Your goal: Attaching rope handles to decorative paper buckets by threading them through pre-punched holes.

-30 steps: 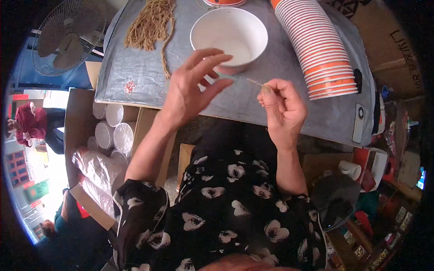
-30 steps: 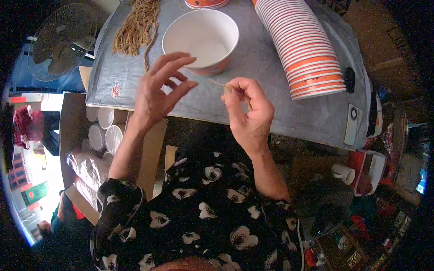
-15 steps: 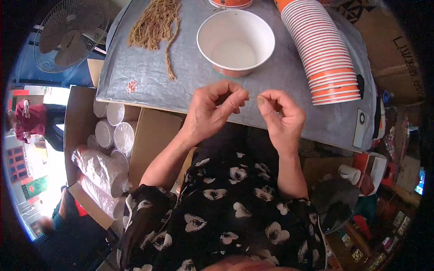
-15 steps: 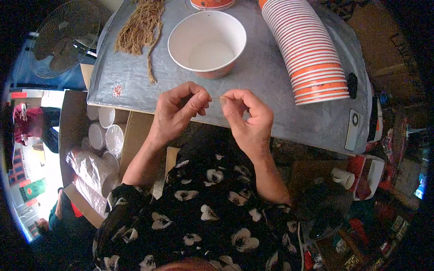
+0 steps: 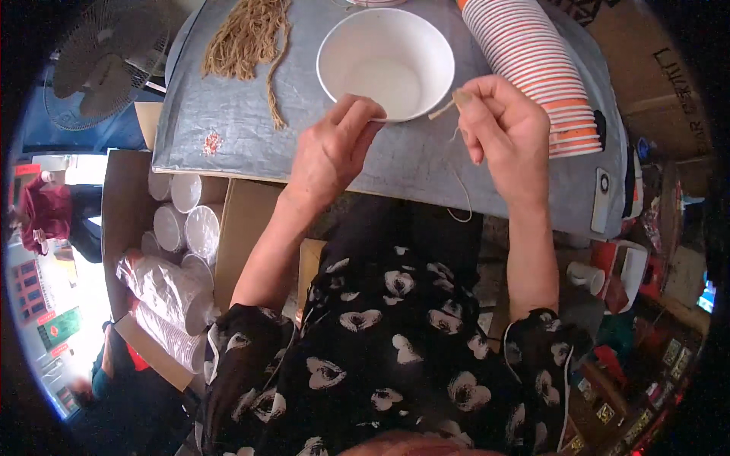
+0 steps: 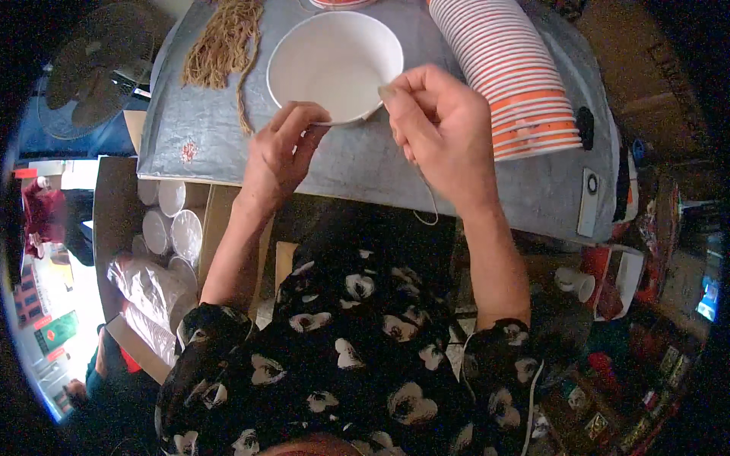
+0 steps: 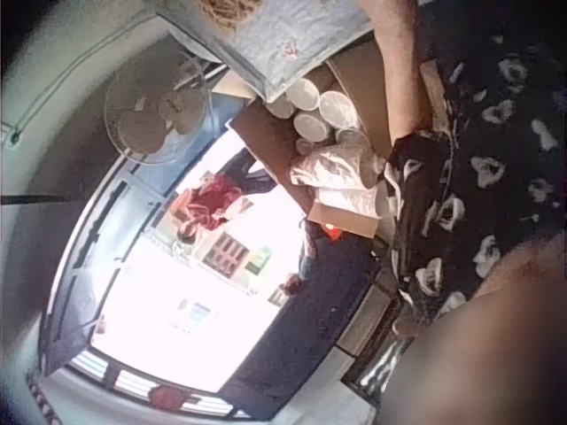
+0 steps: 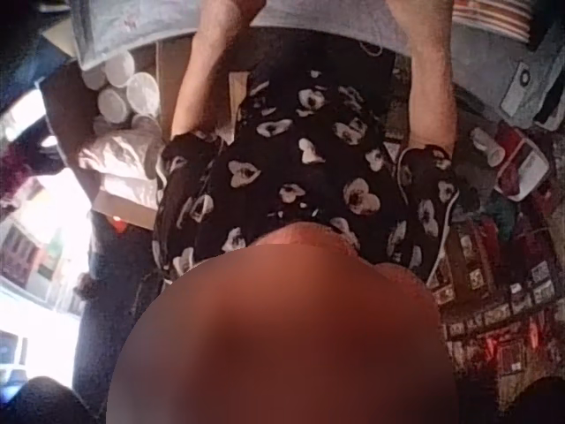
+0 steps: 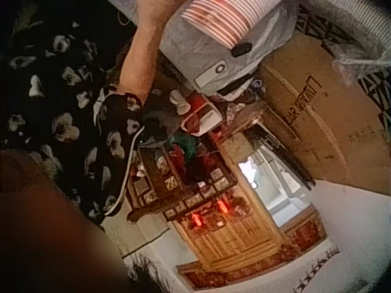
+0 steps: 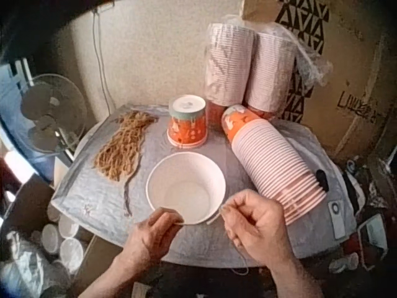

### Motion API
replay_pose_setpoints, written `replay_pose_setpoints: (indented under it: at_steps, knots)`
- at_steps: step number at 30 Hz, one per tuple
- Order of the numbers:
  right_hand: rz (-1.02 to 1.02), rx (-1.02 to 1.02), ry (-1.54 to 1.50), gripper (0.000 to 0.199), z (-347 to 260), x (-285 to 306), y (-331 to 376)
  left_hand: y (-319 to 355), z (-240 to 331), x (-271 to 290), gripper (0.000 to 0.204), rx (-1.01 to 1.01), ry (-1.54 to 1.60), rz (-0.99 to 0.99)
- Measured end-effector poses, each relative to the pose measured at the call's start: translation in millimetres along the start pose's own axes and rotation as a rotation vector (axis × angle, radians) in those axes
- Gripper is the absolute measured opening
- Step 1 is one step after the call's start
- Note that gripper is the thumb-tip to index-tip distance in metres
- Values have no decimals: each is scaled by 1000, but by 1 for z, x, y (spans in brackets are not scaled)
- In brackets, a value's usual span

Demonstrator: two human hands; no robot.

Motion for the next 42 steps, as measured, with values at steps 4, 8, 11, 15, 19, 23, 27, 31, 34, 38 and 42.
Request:
replay_pose_setpoints:
  at_steps: [4, 8, 11, 15, 19, 23, 27, 31, 34, 38, 42]
  knots:
    - [-27, -25, 85, 15, 9, -11, -2, 15, 14, -6, 10, 19, 60, 26]
    - [-49, -76, 106, 14, 26, -21, 0, 24, 22, -9, 10, 33, 50, 22]
    - [-37, -112, 157, 14, 35, -26, 2, 30, 26, -13, 11, 34, 41, 6]
    - [-59, -100, 203, 15, 43, -29, 4, 35, 30, -20, 12, 25, 59, -6]
    - [-82, -120, 253, 15, 46, -32, 8, 43, 32, -21, 14, 25, 57, -5]
    - [-93, -111, 289, 13, 54, -32, 8, 42, 35, -22, 15, 7, 60, -20]
    - [-104, -123, 297, 13, 55, -33, 10, 42, 34, -21, 18, 25, 73, -43]
    - [-104, -131, 283, 13, 57, -33, 10, 43, 33, -23, 22, 45, 96, -59]
    - [-110, -155, 300, 12, 58, -33, 10, 40, 36, -22, 19, -19, 26, -34]
    - [-116, -169, 322, 11, 58, -34, 10, 38, 36, -22, 24, -21, 11, -20]
    - [-115, -159, 317, 11, 57, -35, 9, 38, 34, -23, 27, 23, -12, -84]
Point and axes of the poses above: each hand's wrist, its own y-axis away from the middle knuckle, its own x-axis out of the back of the hand, z = x × y, the point moved 7 cm from there along -y, towards the middle knuckle, and after that the axes turned 12 degrees about -x, right-handed, at the moved point
